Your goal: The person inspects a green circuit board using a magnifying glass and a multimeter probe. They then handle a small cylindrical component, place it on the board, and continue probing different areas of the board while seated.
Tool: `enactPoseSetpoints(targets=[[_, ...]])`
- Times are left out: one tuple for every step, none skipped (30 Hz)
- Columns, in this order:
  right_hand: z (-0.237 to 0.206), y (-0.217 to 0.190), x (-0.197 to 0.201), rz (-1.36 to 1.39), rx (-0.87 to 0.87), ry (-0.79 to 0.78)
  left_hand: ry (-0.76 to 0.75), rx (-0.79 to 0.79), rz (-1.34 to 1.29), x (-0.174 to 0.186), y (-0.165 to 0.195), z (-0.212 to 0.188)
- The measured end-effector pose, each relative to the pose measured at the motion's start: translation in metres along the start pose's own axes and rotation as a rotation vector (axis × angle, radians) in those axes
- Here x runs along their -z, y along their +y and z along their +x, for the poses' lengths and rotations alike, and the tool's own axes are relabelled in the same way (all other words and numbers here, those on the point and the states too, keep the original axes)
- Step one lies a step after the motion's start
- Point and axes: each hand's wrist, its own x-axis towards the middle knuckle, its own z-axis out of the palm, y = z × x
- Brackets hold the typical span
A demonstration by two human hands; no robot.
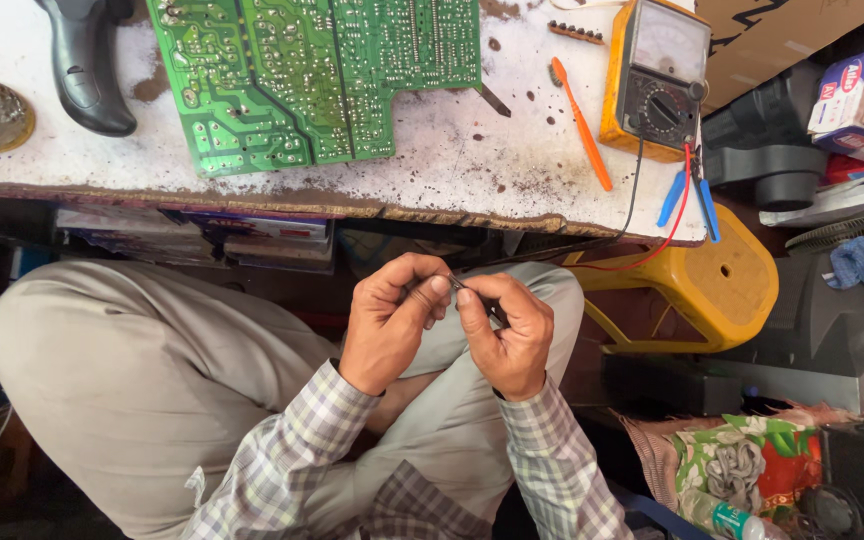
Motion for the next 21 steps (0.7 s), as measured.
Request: enactPoseSetpoints(targets=[[0.000, 0.000, 0.000, 0.004, 0.008, -0.003, -0.005, 0.008, 0.003, 0.001, 0.000, 0.000], [-0.001, 0.000, -0.001, -0.008, 0.001, 0.003, -0.011, 0.016, 0.006, 0.001, -0.001, 0.001], [-0.002, 0.000, -0.001, -0.019, -0.005, 0.010, -0.009, 0.019, 0.013, 0.001, -0.002, 0.001], [-0.004, -0.001, -0.002, -0.030, -0.011, 0.016, -0.006, 0.023, 0.021, 0.001, -0.003, 0.000], [-0.005, -0.002, -0.003, -0.049, -0.015, 0.041, -0.004, 0.026, 0.029, 0.001, -0.005, 0.001], [-0.008, -0.003, -0.005, -0.069, -0.019, 0.066, -0.004, 0.024, 0.013, 0.001, -0.006, 0.000], [-0.009, -0.004, -0.008, -0.088, -0.023, 0.092, -0.004, 0.022, -0.003, 0.001, -0.008, 0.000], [-0.011, -0.004, -0.011, -0.090, -0.014, 0.123, -0.005, 0.020, -0.020, 0.000, -0.009, 0.000], [-0.012, -0.004, -0.015, -0.093, -0.006, 0.153, 0.000, 0.022, -0.049, -0.001, -0.011, 0.000], [-0.013, -0.004, -0.018, -0.095, 0.003, 0.183, 0.005, 0.024, -0.078, -0.002, -0.013, 0.001], [-0.014, -0.004, -0.021, -0.080, 0.000, 0.202, 0.010, 0.025, -0.107, -0.003, -0.014, 0.001], [-0.015, -0.004, -0.024, -0.063, -0.002, 0.222, 0.011, 0.024, -0.107, -0.003, -0.015, 0.001], [-0.015, -0.004, -0.026, -0.046, -0.003, 0.241, 0.012, 0.022, -0.106, -0.003, -0.015, 0.001], [-0.016, -0.003, -0.028, -0.046, -0.004, 0.240, 0.014, 0.023, -0.106, -0.003, -0.015, 0.001], [-0.018, -0.002, -0.029, -0.047, -0.004, 0.238, 0.014, 0.026, -0.102, -0.002, -0.015, 0.000], [-0.019, -0.001, -0.029, -0.049, -0.004, 0.238, 0.014, 0.028, -0.097, -0.002, -0.013, -0.001], [-0.020, 0.000, -0.028, 0.004, -0.022, 0.222, 0.013, 0.030, -0.093, -0.002, -0.012, -0.001], [-0.022, 0.001, -0.027, 0.057, -0.040, 0.205, 0.011, 0.025, -0.071, -0.002, -0.010, -0.002], [-0.023, 0.003, -0.026, 0.111, -0.057, 0.188, 0.009, 0.019, -0.050, -0.003, -0.008, -0.003], [-0.024, 0.005, -0.025, 0.168, -0.093, 0.181, 0.007, 0.011, -0.028, -0.004, -0.005, -0.004], [-0.025, 0.008, -0.024, 0.225, -0.130, 0.173, 0.000, -0.026, -0.009, -0.004, -0.002, -0.004]])
